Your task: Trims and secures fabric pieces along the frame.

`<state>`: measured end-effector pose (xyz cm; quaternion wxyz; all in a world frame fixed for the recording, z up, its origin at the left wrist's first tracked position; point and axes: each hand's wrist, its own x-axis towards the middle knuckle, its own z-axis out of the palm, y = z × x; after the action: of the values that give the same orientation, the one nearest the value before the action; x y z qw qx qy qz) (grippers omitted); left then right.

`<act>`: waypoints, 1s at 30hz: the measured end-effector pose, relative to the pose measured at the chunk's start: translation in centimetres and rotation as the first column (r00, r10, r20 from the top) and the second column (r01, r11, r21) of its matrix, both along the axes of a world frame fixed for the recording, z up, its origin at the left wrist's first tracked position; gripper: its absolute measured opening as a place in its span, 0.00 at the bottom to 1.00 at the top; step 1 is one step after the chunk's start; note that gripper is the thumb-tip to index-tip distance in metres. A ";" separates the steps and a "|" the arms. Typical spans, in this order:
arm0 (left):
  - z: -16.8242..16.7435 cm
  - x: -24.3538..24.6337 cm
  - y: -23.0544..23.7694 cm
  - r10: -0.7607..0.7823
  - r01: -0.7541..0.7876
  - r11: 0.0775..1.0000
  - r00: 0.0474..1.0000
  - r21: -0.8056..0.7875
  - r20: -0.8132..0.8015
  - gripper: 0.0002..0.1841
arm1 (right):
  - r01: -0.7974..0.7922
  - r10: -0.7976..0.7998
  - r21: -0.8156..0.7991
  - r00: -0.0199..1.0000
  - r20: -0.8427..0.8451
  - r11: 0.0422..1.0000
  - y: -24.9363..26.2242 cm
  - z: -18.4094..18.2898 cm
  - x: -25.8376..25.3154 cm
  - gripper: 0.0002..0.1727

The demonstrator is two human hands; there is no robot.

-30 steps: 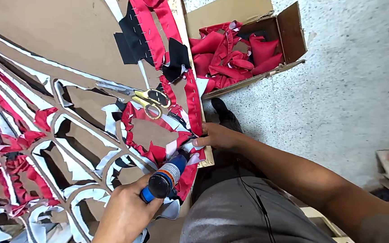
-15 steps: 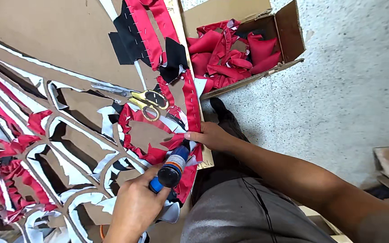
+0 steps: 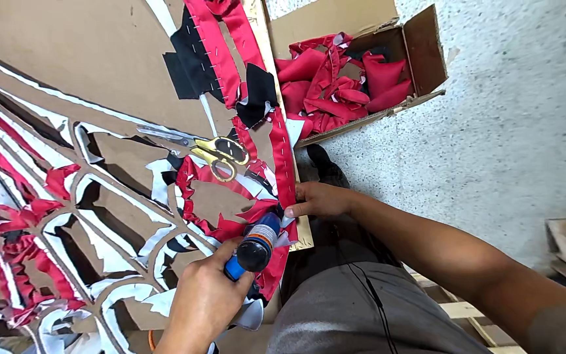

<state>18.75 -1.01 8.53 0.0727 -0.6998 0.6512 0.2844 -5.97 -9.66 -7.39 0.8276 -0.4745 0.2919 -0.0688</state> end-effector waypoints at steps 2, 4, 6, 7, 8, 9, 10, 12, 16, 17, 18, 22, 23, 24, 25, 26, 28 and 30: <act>-0.1 -0.2 -0.2 -0.001 0.001 1.000 1.000 -0.001 -0.003 0.17 | -0.019 0.019 0.011 1.000 0.006 1.000 -0.1 0.0 -0.1 0.17; 0.3 -0.4 0.0 0.033 -0.033 0.999 0.999 0.015 0.001 0.17 | -0.029 0.029 0.022 0.999 -0.020 0.999 -0.2 0.4 -0.1 0.16; 1.6 -0.8 0.4 0.177 -0.176 0.980 0.984 0.094 -0.005 0.20 | 0.001 0.002 0.036 0.996 -0.086 0.999 -0.5 1.0 0.0 0.18; 2.4 -1.2 0.6 0.293 -0.287 0.947 0.956 0.147 -0.018 0.21 | 0.060 -0.052 0.073 0.992 -0.112 0.996 -0.7 1.4 0.2 0.20; 3.0 -1.6 0.9 0.424 -0.409 0.892 0.905 0.193 -0.041 0.21 | 0.144 -0.127 0.134 0.983 -0.131 0.980 -1.1 1.7 0.6 0.22; 3.4 -2.2 1.2 0.546 -0.520 0.824 0.835 0.224 -0.073 0.21 | 0.238 -0.212 0.187 0.966 -0.149 0.953 -1.4 2.1 1.1 0.24; 3.6 -2.9 1.6 0.652 -0.614 0.750 0.749 0.246 -0.119 0.20 | 0.302 -0.263 0.212 0.945 -0.192 0.929 -1.8 2.5 1.9 0.26; 3.8 -5.1 1.5 0.812 -0.755 0.584 0.542 0.298 -0.218 0.16 | 0.302 -0.238 0.167 0.916 -0.322 0.939 -2.8 3.3 3.2 0.29; 2.3 -9.6 0.4 0.921 -0.895 0.264 0.122 0.361 -0.370 0.09 | 0.126 -0.065 0.139 0.924 -0.378 0.982 -4.9 2.9 2.9 0.24; 1.7 -10.5 0.2 0.924 -0.908 0.207 0.060 0.363 -0.377 0.09 | 0.091 -0.033 0.185 0.956 -0.291 0.979 -5.6 2.3 2.5 0.21; 1.5 -11.3 0.0 0.931 -0.918 0.160 0.018 0.363 -0.365 0.09 | 0.042 0.010 0.240 0.977 -0.211 0.970 -6.3 1.9 2.1 0.19; 1.0 -14.3 -1.1 0.958 -0.947 0.061 -0.033 0.315 -0.285 0.11 | -0.106 0.124 0.317 0.992 -0.038 0.943 -8.2 0.4 1.6 0.18; 0.8 -14.8 -1.5 0.965 -0.955 0.044 -0.035 0.293 -0.259 0.11 | -0.125 0.136 0.317 0.991 -0.013 0.940 -8.8 0.3 1.7 0.18; 0.7 -15.4 -1.7 0.974 -0.961 0.026 -0.038 0.274 -0.225 0.11 | -0.145 0.152 0.321 0.988 0.000 0.936 -9.1 0.3 1.7 0.18; 0.8 -15.9 -1.8 0.981 -0.967 0.008 -0.042 0.256 -0.188 0.11 | -0.159 0.166 0.335 0.986 0.009 0.929 -9.1 0.5 1.7 0.18; 0.8 -16.3 -2.0 0.984 -0.970 -0.013 -0.055 0.242 -0.171 0.11 | -0.172 0.181 0.338 0.983 0.005 0.925 -9.2 0.9 1.7 0.17; 0.7 -16.9 -2.6 0.977 -0.973 -0.061 -0.103 0.221 -0.187 0.11 | -0.187 0.203 0.313 0.979 -0.018 0.931 -9.6 1.8 1.8 0.17; 0.4 -17.3 -3.2 0.961 -0.974 -0.104 -0.151 0.203 -0.231 0.11 | -0.203 0.225 0.348 0.974 -0.024 0.915 -10.0 1.7 1.9 0.21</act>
<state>1.47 -4.23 8.89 -0.2785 -0.8970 -0.0787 0.3342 -4.05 -19.68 -5.66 0.8905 -0.3541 0.2716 0.0892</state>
